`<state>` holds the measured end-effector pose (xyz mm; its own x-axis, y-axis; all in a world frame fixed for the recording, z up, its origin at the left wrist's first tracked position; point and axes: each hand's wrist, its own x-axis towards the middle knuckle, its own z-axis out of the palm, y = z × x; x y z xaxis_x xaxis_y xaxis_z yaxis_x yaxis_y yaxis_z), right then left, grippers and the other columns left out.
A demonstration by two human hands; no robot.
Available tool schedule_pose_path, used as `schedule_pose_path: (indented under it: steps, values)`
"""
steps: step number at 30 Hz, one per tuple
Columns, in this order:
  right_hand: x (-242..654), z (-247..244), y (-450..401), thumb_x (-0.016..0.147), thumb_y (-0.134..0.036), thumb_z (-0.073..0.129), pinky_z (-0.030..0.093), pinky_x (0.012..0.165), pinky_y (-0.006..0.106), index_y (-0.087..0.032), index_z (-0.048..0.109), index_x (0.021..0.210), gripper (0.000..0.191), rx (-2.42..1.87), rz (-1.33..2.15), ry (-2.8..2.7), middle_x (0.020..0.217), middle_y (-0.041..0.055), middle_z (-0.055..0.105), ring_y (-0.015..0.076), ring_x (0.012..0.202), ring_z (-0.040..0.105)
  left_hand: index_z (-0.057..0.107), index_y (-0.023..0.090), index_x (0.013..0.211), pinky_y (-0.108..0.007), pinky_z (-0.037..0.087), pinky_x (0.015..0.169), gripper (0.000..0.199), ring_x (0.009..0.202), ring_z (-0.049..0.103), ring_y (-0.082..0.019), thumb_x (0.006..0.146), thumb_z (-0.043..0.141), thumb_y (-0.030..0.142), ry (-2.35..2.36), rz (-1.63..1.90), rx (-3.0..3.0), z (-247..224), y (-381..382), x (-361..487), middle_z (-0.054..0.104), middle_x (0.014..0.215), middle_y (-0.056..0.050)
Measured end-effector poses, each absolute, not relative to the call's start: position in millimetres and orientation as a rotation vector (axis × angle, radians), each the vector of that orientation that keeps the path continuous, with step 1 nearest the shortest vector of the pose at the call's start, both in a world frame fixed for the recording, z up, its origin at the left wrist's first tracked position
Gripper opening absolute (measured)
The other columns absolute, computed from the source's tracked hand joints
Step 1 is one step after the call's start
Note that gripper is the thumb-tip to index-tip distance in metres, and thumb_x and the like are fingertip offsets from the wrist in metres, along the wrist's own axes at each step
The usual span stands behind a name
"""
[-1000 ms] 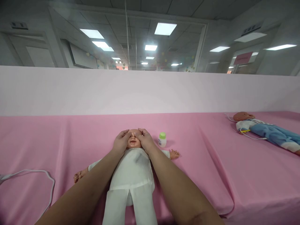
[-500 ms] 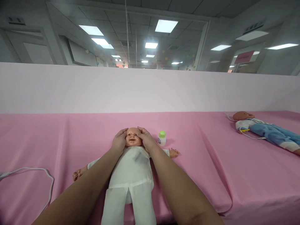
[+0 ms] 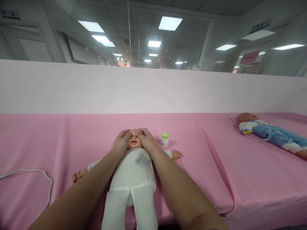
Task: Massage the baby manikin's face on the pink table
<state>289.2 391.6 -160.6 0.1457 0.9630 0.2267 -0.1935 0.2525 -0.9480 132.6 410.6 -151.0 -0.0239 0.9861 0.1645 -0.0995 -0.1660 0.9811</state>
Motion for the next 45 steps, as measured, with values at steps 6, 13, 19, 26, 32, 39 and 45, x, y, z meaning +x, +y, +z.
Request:
schedule_pose_path:
  steps: [6, 13, 19, 26, 32, 39, 45]
  values:
    - [289.9, -161.5, 390.9, 0.078, -0.05, 0.082, 0.052, 0.107, 0.046, -0.029, 0.071, 0.124, 0.052, -0.863, 1.152, -0.99, 0.122, 0.0035, 0.074, 0.0284, 0.12, 0.065, 0.073, 0.022, 0.116, -0.038, 0.059, 0.086, 0.039, 0.097, 0.072, -0.025, 0.082, 0.072, 0.039, 1.03, 1.367, 1.153, -148.1, 409.8, 132.7, 0.077, 0.109, -0.01]
    - [292.6, -160.7, 386.5, 0.074, -0.04, 0.086, 0.052, 0.107, 0.044, -0.03, 0.07, 0.126, 0.055, -0.82, 1.195, -1.021, 0.127, 0.0031, 0.072, 0.0285, 0.122, 0.064, 0.072, 0.02, 0.118, -0.039, 0.059, 0.087, 0.047, 0.097, 0.073, -0.026, 0.075, 0.079, 0.038, 0.945, 1.361, 1.092, -146.7, 407.2, 129.6, 0.075, 0.113, -0.011]
    - [290.3, -159.0, 386.2, 0.069, -0.044, 0.092, 0.052, 0.104, 0.042, -0.026, 0.069, 0.121, 0.06, -0.913, 1.06, -1.079, 0.122, 0.0041, 0.072, 0.0266, 0.114, 0.066, 0.069, 0.02, 0.121, -0.036, 0.058, 0.086, 0.058, 0.097, 0.073, -0.026, 0.07, 0.089, 0.04, 0.98, 1.343, 1.23, -150.6, 409.5, 128.3, 0.075, 0.117, -0.013]
    - [289.4, -163.2, 392.7, 0.075, -0.054, 0.085, 0.051, 0.104, 0.043, -0.025, 0.071, 0.117, 0.052, -0.934, 0.997, -1.075, 0.115, 0.0042, 0.075, 0.0271, 0.114, 0.066, 0.072, 0.022, 0.115, -0.036, 0.057, 0.088, 0.046, 0.099, 0.072, -0.026, 0.078, 0.083, 0.047, 1.028, 1.356, 1.245, -148.1, 409.8, 131.6, 0.076, 0.108, -0.01]
    - [291.7, -163.0, 391.1, 0.074, -0.05, 0.085, 0.052, 0.106, 0.044, -0.027, 0.071, 0.122, 0.055, -0.84, 1.151, -0.972, 0.117, 0.0035, 0.075, 0.0269, 0.114, 0.067, 0.074, 0.023, 0.114, -0.036, 0.057, 0.09, 0.034, 0.103, 0.07, -0.025, 0.084, 0.07, 0.039, 1.041, 1.35, 1.185, -145.6, 407.3, 131.6, 0.076, 0.11, -0.008]
    - [292.9, -154.7, 382.0, 0.072, -0.037, 0.083, 0.053, 0.107, 0.044, -0.03, 0.07, 0.123, 0.053, -0.867, 1.224, -0.938, 0.127, 0.0027, 0.072, 0.0271, 0.121, 0.065, 0.073, 0.021, 0.113, -0.036, 0.059, 0.086, 0.035, 0.095, 0.072, -0.023, 0.081, 0.071, 0.034, 0.965, 1.355, 1.108, -144.2, 404.5, 130.0, 0.076, 0.106, -0.008]
    - [287.4, -148.7, 372.8, 0.074, -0.046, 0.085, 0.052, 0.106, 0.041, -0.026, 0.065, 0.126, 0.059, -1.052, 0.983, -1.122, 0.129, 0.0049, 0.069, 0.0269, 0.121, 0.064, 0.068, 0.019, 0.119, -0.038, 0.06, 0.083, 0.056, 0.097, 0.073, -0.026, 0.069, 0.085, 0.038, 0.896, 1.337, 1.157, -145.2, 403.4, 130.3, 0.073, 0.118, -0.011]
